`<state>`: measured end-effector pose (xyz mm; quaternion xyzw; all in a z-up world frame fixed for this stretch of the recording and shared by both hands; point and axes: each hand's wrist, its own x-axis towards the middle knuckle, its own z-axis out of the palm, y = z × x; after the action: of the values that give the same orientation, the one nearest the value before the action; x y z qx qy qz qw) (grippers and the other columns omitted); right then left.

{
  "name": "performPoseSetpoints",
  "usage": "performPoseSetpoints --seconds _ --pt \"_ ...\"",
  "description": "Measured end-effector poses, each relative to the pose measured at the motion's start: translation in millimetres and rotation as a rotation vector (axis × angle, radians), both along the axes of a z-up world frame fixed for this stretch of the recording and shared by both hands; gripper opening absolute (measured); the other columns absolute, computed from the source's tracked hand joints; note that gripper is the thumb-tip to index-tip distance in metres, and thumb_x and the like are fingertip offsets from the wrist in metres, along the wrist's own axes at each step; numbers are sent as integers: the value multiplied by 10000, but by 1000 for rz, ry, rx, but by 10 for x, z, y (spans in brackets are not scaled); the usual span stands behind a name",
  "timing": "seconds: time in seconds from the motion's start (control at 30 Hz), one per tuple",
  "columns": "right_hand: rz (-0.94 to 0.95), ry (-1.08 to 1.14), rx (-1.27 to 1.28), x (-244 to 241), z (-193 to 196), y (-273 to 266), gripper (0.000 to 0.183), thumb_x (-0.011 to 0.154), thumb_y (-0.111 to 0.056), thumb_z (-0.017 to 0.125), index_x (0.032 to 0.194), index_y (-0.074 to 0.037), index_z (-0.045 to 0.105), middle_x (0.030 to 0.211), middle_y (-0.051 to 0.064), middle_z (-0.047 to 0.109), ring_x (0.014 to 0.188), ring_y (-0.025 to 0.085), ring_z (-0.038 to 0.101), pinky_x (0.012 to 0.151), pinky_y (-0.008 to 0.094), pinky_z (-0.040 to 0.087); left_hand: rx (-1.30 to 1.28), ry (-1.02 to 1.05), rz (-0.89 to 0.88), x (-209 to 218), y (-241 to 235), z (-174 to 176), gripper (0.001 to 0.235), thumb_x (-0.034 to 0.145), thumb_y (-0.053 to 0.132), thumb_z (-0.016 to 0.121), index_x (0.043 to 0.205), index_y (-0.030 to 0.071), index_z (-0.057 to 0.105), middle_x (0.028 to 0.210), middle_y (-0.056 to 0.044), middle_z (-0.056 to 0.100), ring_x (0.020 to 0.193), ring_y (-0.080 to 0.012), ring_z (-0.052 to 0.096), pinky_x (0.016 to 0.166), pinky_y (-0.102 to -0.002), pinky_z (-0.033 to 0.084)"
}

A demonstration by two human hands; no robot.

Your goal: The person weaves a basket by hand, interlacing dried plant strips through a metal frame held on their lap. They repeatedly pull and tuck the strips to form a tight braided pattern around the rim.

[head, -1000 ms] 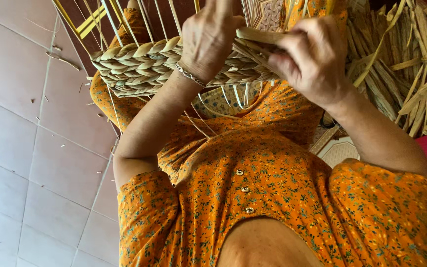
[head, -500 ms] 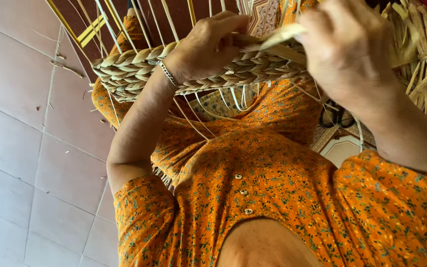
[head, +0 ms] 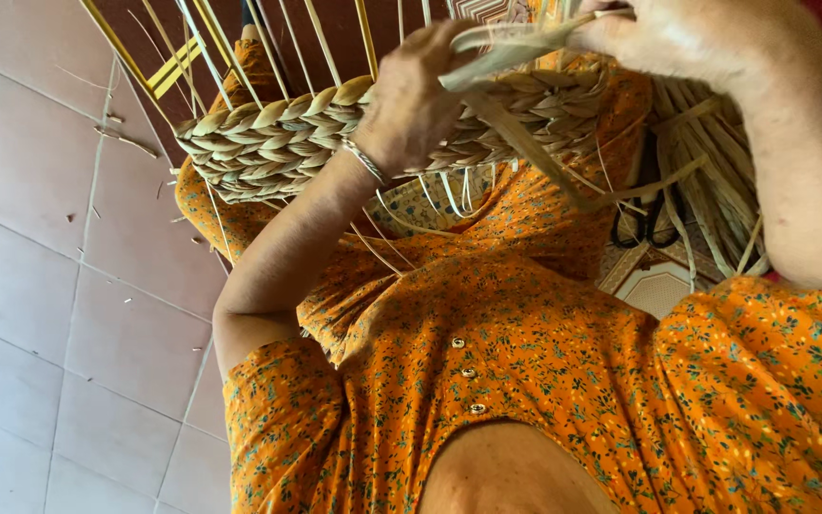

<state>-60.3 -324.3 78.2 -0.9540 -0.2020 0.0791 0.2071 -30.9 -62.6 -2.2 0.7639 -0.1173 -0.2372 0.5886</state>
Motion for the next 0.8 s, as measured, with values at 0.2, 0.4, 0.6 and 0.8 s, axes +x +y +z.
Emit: performPoseSetpoints --seconds 0.2,0.4,0.6,0.8 --pt "77 -330 -71 -288 -481 287 321 1093 -377 725 995 -72 719 723 37 675 534 135 578 540 332 493 -17 -752 -263 11 243 111 121 996 41 723 1078 35 635 1097 -159 659 903 -153 740 738 -244 617" --pt "-23 -444 93 -212 -854 441 285 1085 -291 715 1070 -11 661 739 31 682 553 93 573 497 266 463 92 -1041 -379 30 299 143 175 1037 76 739 1026 74 564 1101 -95 688 957 -171 740 767 -241 648" --pt "-86 -439 41 -299 -1056 522 298 1115 -261 721 1005 -2 622 623 32 624 447 107 555 340 273 388 179 -864 -318 88 259 -50 151 1120 78 616 1155 50 472 830 -48 682 642 -150 666 558 -291 557" --pt "-149 -307 281 -557 -1124 421 354 1195 -271 677 974 -1 615 732 73 666 591 110 631 437 251 444 407 -880 -129 158 56 -347 208 1048 199 674 1115 92 509 626 -9 641 478 -165 619 415 -320 474"
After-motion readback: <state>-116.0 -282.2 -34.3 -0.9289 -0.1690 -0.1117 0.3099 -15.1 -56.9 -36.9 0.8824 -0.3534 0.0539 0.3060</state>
